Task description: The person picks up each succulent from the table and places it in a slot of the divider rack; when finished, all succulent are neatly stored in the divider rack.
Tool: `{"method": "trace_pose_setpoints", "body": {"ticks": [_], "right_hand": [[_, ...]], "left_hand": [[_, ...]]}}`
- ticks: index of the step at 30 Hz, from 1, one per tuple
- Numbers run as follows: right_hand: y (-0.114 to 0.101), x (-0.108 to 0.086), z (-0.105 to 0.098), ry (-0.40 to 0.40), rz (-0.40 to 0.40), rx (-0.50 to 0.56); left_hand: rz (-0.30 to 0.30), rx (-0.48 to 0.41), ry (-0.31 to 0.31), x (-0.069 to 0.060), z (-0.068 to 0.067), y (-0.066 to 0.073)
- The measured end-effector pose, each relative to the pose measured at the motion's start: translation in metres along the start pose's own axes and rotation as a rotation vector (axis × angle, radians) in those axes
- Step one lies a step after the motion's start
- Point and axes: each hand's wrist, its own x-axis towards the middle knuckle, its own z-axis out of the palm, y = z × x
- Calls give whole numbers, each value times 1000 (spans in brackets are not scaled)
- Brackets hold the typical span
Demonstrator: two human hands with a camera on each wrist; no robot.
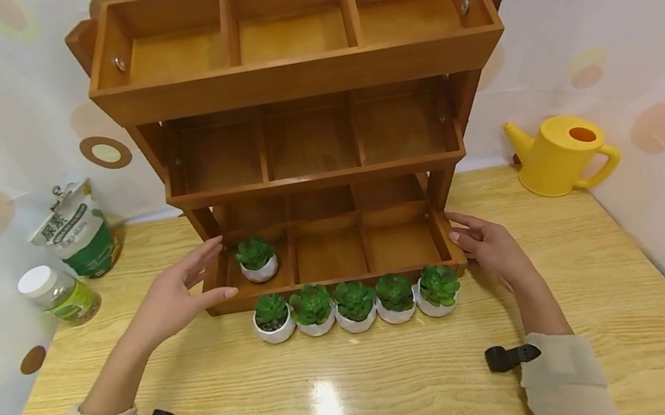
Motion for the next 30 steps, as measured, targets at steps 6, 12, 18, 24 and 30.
{"method": "trace_pose_setpoints", "body": {"ticks": [6, 12, 18, 24, 30], "right_hand": [[1, 0, 0, 0, -9, 16], [0, -1, 2, 1, -18, 1], [0, -1, 1, -2, -15, 8], [1, 0, 1, -7, -8, 19], [2, 1, 1, -6, -6, 14]], "left_hand": [[26, -58, -36, -16, 2, -4], [39, -64, -62, -30, 10, -10], [41, -151, -86, -40, 16, -11], [34, -205, -153, -42, 25, -15], [14, -248, -201, -40, 31, -15]]}}
